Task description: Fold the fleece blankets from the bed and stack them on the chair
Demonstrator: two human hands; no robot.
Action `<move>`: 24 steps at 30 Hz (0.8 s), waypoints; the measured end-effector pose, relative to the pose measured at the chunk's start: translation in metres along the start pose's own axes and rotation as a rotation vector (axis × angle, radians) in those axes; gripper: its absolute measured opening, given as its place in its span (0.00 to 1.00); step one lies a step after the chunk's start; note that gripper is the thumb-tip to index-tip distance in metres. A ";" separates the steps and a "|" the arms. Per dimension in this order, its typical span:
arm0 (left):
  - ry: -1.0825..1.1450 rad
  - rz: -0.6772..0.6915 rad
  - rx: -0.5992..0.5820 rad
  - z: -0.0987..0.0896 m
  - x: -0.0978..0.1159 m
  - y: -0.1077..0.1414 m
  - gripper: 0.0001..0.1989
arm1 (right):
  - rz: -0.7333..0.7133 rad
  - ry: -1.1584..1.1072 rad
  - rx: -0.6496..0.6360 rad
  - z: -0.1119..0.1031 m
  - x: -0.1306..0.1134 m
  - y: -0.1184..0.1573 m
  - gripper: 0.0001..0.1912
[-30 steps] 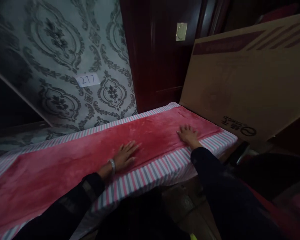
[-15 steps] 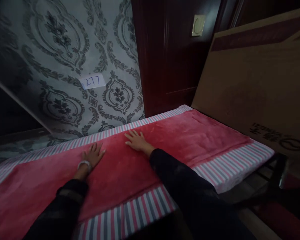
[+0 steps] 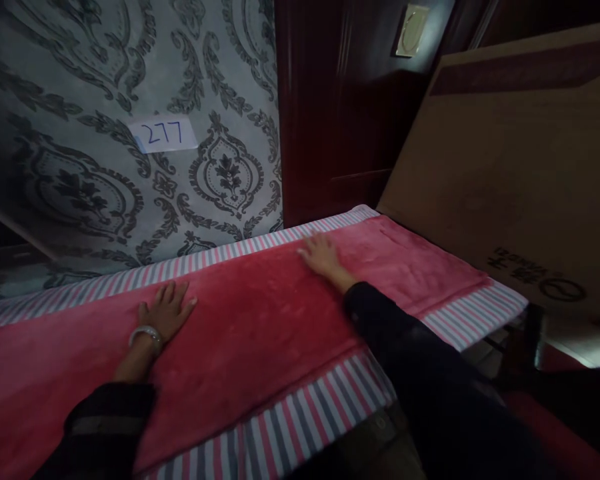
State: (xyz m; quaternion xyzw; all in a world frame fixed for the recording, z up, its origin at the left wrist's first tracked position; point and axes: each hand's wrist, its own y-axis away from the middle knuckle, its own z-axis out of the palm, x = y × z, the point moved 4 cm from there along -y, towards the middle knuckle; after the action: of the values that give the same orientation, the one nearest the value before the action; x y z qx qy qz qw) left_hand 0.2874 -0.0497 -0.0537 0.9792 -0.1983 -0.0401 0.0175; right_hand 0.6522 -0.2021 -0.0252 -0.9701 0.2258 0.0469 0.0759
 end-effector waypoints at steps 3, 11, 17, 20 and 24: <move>0.009 0.001 0.006 0.000 0.001 -0.001 0.34 | -0.451 -0.013 -0.086 0.022 -0.048 0.044 0.30; 0.070 0.018 0.017 -0.011 0.004 0.001 0.34 | 0.223 0.080 -0.005 -0.013 0.092 0.085 0.29; 0.121 0.023 0.040 -0.034 0.037 0.035 0.37 | -0.042 -0.023 0.046 0.007 0.035 0.144 0.31; 0.102 0.229 0.067 -0.029 0.072 0.079 0.36 | -0.217 -0.022 -0.075 0.021 0.005 0.169 0.29; 0.014 0.493 0.002 -0.008 0.092 0.135 0.33 | 0.064 0.029 -0.042 -0.001 0.056 0.185 0.27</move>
State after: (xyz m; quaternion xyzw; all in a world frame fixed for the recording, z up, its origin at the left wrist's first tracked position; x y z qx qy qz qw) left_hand 0.3207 -0.2095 -0.0454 0.9014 -0.4313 -0.0275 0.0271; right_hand 0.6194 -0.3904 -0.0547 -0.9643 0.2567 0.0402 0.0505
